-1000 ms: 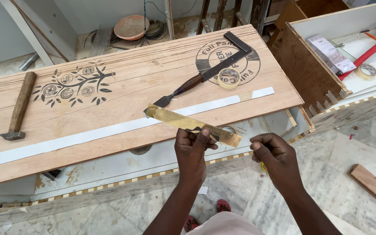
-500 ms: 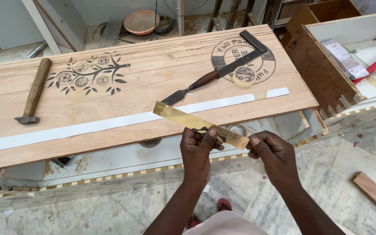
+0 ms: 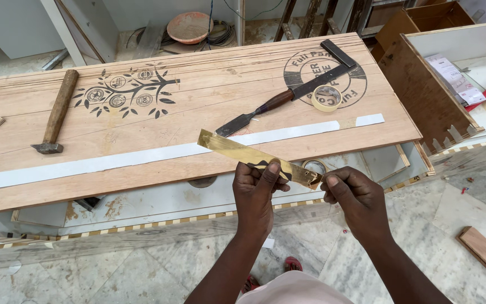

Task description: The person applies a gold-patterned veneer strip to the edge of a wooden frame, using a hand plane to smooth the surface and a chisel to trim excess material. The person repeatedly checks the fit of the veneer on the frame edge.

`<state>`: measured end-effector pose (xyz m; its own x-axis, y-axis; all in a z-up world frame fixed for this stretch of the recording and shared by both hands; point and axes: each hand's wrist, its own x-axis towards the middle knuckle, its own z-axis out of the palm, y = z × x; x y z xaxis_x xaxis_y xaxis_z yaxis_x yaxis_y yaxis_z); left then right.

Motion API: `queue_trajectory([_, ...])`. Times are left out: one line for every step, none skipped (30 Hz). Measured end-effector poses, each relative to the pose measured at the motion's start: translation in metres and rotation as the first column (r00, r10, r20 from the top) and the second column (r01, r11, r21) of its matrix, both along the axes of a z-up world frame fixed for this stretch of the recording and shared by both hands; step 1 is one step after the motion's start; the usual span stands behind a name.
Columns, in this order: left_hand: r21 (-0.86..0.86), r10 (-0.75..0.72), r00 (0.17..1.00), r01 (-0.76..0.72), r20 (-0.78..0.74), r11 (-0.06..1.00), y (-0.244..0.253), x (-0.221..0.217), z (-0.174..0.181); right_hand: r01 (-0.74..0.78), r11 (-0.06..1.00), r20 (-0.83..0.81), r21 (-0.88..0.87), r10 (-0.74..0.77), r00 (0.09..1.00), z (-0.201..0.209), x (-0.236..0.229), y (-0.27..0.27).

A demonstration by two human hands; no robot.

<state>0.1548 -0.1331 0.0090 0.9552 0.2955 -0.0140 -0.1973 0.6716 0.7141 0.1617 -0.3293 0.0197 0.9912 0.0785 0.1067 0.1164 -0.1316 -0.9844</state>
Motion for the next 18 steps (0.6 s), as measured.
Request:
queue_trajectory([0.005,0.004,1.000,-0.004,0.000,1.000,0.001,0.000,0.000,-0.005,1.000,-0.001,-0.001,0.005,1.000,0.001,-0.001,0.001])
queue_trajectory([0.010,0.008,1.000,-0.008,0.000,1.000,0.002,-0.001,0.000,-0.009,1.000,-0.003,-0.002,0.009,1.000,0.002,-0.002,0.002])
queue_trajectory([0.015,0.011,1.000,-0.011,0.000,1.000,0.003,-0.001,0.000,-0.013,1.000,-0.005,-0.004,0.013,1.000,0.003,-0.003,0.004])
queue_trajectory([0.019,0.019,1.000,-0.019,0.001,1.000,0.003,-0.002,-0.001,-0.005,1.000,-0.009,-0.017,0.005,1.000,0.004,-0.003,0.005])
queue_trajectory([0.023,0.027,1.000,-0.028,0.003,0.999,0.003,-0.002,-0.001,0.003,1.000,-0.013,-0.031,-0.003,1.000,0.005,-0.004,0.007])
queue_trajectory([0.027,0.036,0.999,-0.036,0.005,0.999,0.004,-0.003,-0.001,0.010,0.999,-0.017,-0.044,-0.011,1.000,0.005,-0.004,0.008])
queue_trajectory([0.029,0.038,0.999,-0.038,0.014,0.999,0.004,-0.004,-0.001,0.013,0.999,-0.018,-0.051,-0.014,1.000,0.006,-0.004,0.009])
queue_trajectory([0.030,0.040,0.999,-0.041,0.023,0.999,0.004,-0.005,-0.001,0.015,0.998,-0.020,-0.058,-0.016,1.000,0.006,-0.005,0.010])
queue_trajectory([0.031,0.043,0.999,-0.044,0.032,0.999,0.004,-0.006,-0.001,0.017,0.998,-0.021,-0.065,-0.018,1.000,0.006,-0.005,0.011])
queue_trajectory([0.030,0.050,0.998,-0.051,0.038,0.998,0.004,-0.007,-0.001,0.013,0.998,-0.019,-0.062,-0.015,1.000,0.006,-0.005,0.011])
queue_trajectory([0.028,0.058,0.997,-0.059,0.044,0.998,0.004,-0.007,-0.001,0.010,0.998,-0.016,-0.060,-0.011,1.000,0.006,-0.005,0.012])
queue_trajectory([0.027,0.066,0.997,-0.067,0.050,0.997,0.004,-0.007,-0.001,0.006,0.998,-0.013,-0.057,-0.007,1.000,0.005,-0.005,0.013])
queue_trajectory([0.021,0.070,0.997,-0.071,0.043,0.997,0.004,-0.007,-0.001,0.004,0.997,-0.004,-0.081,-0.005,1.000,0.005,-0.006,0.013])
queue_trajectory([0.014,0.074,0.997,-0.075,0.037,0.997,0.004,-0.008,-0.001,0.002,0.995,0.007,-0.105,-0.002,1.000,0.005,-0.006,0.013])
queue_trajectory([0.008,0.078,0.996,-0.079,0.031,0.997,0.005,-0.008,0.000,0.001,0.992,0.018,-0.128,0.001,1.000,0.005,-0.006,0.014])
queue_trajectory([0.008,0.084,0.996,-0.084,0.027,0.996,0.004,-0.008,0.000,-0.017,0.993,0.058,-0.116,0.024,0.998,0.004,-0.006,0.015])
queue_trajectory([0.009,0.089,0.996,-0.089,0.023,0.996,0.004,-0.008,0.000,-0.035,0.994,0.099,-0.104,0.046,0.994,0.004,-0.006,0.016])
queue_trajectory([0.009,0.093,0.995,-0.094,0.018,0.996,0.004,-0.009,0.001,-0.054,0.994,0.140,-0.093,0.066,0.988,0.004,-0.007,0.017])
